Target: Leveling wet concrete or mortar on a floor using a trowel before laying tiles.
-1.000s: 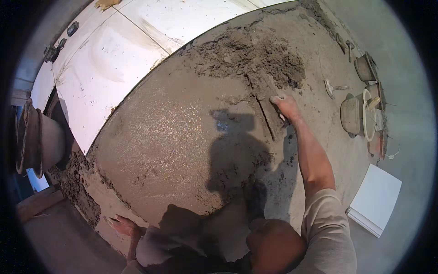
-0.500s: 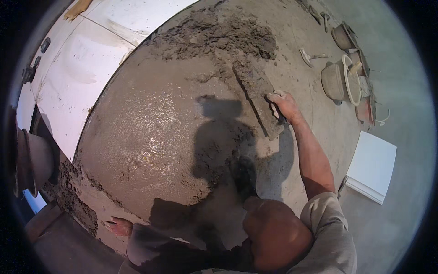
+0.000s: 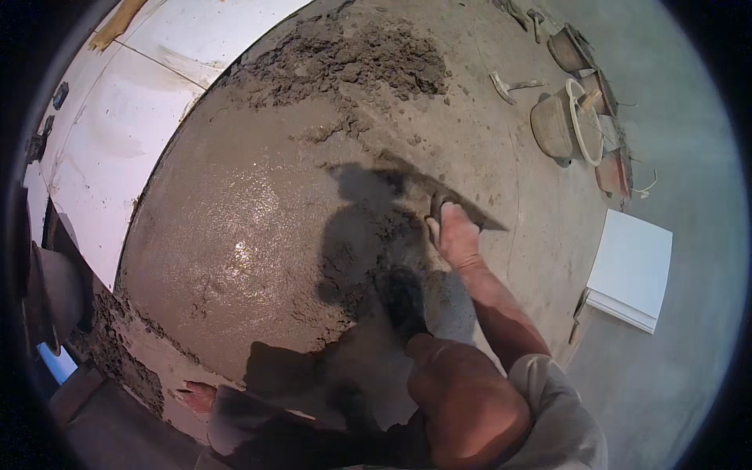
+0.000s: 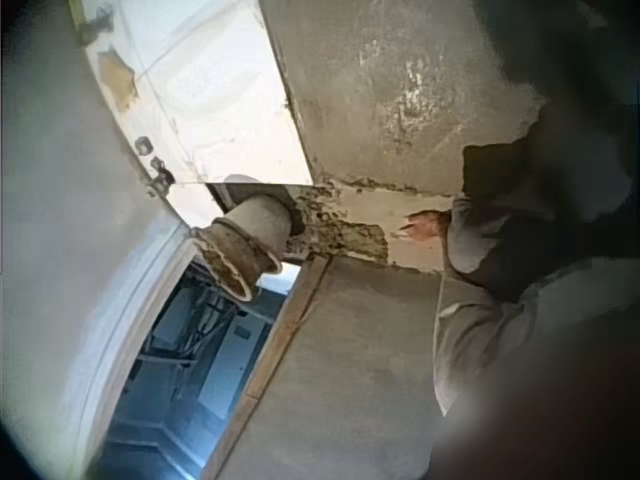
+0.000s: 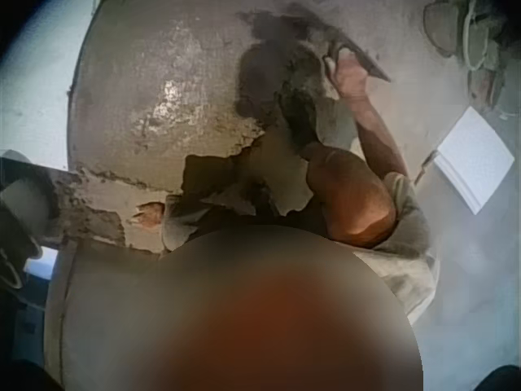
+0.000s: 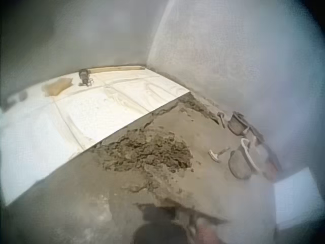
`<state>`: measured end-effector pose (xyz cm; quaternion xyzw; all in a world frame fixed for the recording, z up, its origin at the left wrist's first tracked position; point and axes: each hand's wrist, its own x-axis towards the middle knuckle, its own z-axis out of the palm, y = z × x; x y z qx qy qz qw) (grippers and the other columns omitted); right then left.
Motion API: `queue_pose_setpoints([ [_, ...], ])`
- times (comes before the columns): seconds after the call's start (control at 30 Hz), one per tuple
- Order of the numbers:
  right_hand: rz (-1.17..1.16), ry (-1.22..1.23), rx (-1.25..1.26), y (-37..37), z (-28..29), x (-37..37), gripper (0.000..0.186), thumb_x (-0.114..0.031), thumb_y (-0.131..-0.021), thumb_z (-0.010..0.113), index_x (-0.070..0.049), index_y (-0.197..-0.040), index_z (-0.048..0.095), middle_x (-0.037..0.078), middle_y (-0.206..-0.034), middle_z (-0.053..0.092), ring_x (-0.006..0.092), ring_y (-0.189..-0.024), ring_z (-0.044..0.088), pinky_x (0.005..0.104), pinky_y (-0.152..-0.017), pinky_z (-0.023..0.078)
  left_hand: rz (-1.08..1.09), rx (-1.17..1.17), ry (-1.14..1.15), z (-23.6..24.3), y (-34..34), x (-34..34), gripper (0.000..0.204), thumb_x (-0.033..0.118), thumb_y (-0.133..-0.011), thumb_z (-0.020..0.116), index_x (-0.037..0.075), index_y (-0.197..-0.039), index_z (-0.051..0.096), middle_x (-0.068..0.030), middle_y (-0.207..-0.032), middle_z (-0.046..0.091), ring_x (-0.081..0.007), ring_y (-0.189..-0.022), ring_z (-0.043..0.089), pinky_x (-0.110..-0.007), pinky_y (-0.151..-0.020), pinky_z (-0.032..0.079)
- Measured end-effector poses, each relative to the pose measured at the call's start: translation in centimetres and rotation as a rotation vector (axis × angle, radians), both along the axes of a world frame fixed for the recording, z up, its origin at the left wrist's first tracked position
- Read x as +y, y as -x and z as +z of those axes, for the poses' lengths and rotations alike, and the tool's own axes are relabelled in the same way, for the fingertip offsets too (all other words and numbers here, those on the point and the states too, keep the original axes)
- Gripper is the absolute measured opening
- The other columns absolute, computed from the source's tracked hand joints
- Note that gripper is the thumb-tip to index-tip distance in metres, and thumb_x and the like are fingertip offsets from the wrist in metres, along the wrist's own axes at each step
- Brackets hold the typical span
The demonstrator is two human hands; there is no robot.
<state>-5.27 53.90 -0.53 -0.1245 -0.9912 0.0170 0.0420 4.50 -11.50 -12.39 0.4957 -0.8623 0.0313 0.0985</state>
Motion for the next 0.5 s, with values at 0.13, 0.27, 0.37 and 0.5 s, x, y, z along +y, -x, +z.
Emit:
queue_pose_setpoints([
  [0.13, -0.047, 0.027, -0.023, 0.1, -1.4, -1.7, 0.036, -0.032, -0.084, 0.064, -0.003, -0.098, 0.050, 0.020, -0.088, 0.054, 0.0411, -0.082, 0.057, 0.0474, -0.068, 0.047, -0.035, -0.044, 0.057, -1.2, -1.0, -2.1, 0.062, 0.051, -0.096, 0.033, 0.007, -0.140, 0.040, -0.0151, -0.143, 0.040, -0.0336, -0.131, 0.037, -0.048, -0.104, 0.032],
  [0.27, -0.076, 0.109, 0.073, 2.0, 1.3, -2.3, 0.035, -0.034, -0.085, 0.062, -0.003, -0.096, 0.049, 0.021, -0.088, 0.053, 0.0434, -0.082, 0.055, 0.0475, -0.067, 0.046, 0.039, -0.073, 0.083, -1.1, -1.2, -3.0, 0.062, 0.050, -0.096, 0.033, 0.006, -0.139, 0.041, -0.0154, -0.142, 0.041, -0.0340, -0.130, 0.039, -0.049, -0.103, 0.032],
  [0.37, -0.087, 0.131, 0.087, 4.5, 3.9, -0.8, 0.036, -0.033, -0.085, 0.063, -0.003, -0.095, 0.047, 0.022, -0.085, 0.055, 0.0444, -0.080, 0.055, 0.0488, -0.067, 0.044, 0.018, -0.025, 0.033, 0.7, 0.5, 0.8, 0.063, 0.049, -0.096, 0.034, 0.005, -0.140, 0.040, -0.0180, -0.140, 0.042, -0.0352, -0.129, 0.039, -0.050, -0.104, 0.031],
  [0.5, -0.135, 0.208, -0.023, 8.9, 5.4, 0.2, 0.039, -0.035, -0.085, 0.064, -0.002, -0.094, 0.046, 0.024, -0.080, 0.058, 0.0447, -0.081, 0.057, 0.0507, -0.069, 0.044, 0.011, 0.007, -0.002, 1.6, 0.9, 0.7, 0.065, 0.051, -0.095, 0.034, 0.004, -0.140, 0.040, -0.0190, -0.140, 0.042, -0.0356, -0.130, 0.038, -0.051, -0.105, 0.031],
])
